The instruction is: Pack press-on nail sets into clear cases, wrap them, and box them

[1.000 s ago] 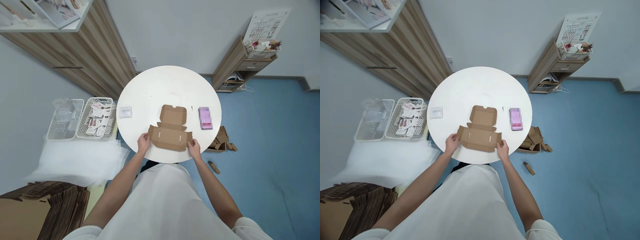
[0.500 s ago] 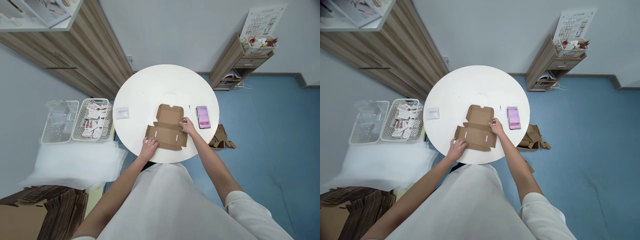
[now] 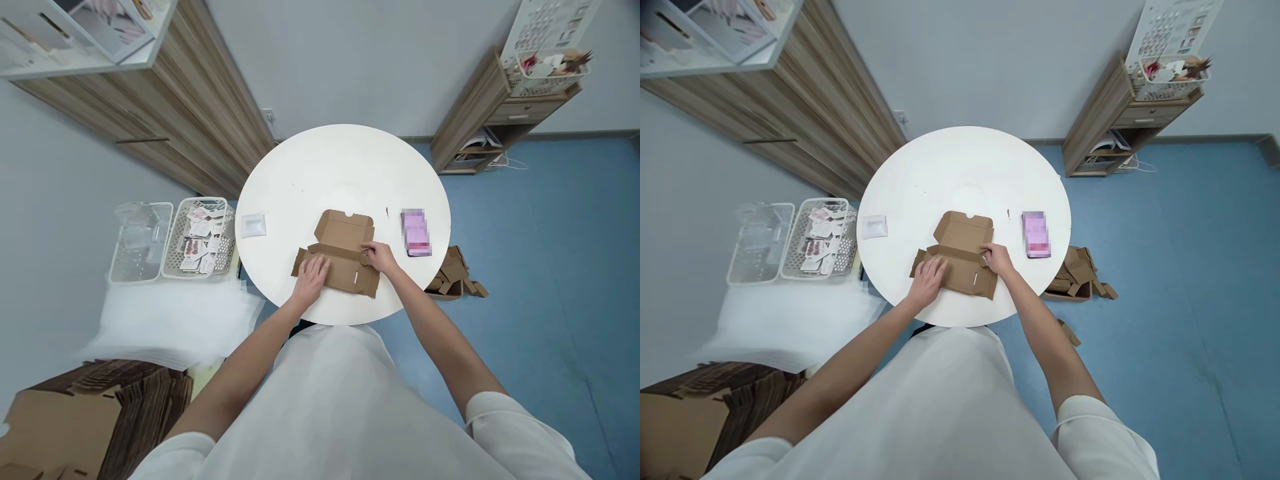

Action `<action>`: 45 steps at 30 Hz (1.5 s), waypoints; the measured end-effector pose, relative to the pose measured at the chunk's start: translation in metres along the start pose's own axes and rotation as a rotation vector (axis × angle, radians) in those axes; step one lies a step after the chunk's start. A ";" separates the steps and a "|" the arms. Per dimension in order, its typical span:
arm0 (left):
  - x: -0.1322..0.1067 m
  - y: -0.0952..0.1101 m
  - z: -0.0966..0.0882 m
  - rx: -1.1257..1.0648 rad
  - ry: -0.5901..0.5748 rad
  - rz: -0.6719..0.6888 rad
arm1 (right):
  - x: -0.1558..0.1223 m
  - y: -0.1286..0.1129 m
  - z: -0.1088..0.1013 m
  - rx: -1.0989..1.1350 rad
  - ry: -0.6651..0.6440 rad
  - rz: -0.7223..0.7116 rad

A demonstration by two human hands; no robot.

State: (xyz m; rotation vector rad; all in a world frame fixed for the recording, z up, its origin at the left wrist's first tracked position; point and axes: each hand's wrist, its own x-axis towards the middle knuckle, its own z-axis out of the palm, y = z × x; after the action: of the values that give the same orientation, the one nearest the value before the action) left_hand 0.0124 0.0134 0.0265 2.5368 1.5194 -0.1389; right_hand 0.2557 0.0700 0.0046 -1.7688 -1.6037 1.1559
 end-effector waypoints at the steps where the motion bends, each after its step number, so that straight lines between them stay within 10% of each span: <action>1: 0.004 0.000 -0.001 0.032 -0.030 -0.033 | -0.003 -0.001 0.001 -0.041 -0.013 -0.027; 12: 0.030 -0.010 -0.009 0.072 -0.216 0.006 | -0.020 -0.008 0.001 -0.283 -0.130 -0.192; 16: 0.026 -0.006 -0.006 0.033 -0.173 -0.025 | -0.035 -0.017 0.004 -0.537 0.061 -0.227; 24: 0.012 0.007 -0.002 -0.109 -0.025 -0.112 | -0.047 -0.020 0.034 -0.861 -0.241 -0.419; 33: -0.067 -0.035 0.036 -0.685 0.163 -0.650 | -0.045 -0.016 0.044 -0.839 -0.235 -0.377; 45: -0.043 -0.069 0.038 -0.957 0.268 -0.671 | -0.042 -0.038 0.076 -0.754 -0.267 -0.344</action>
State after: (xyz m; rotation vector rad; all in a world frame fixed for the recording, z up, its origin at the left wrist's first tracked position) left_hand -0.0687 0.0004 -0.0110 1.2983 1.8487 0.6908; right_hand 0.1735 0.0235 0.0064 -1.6657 -2.6300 0.6774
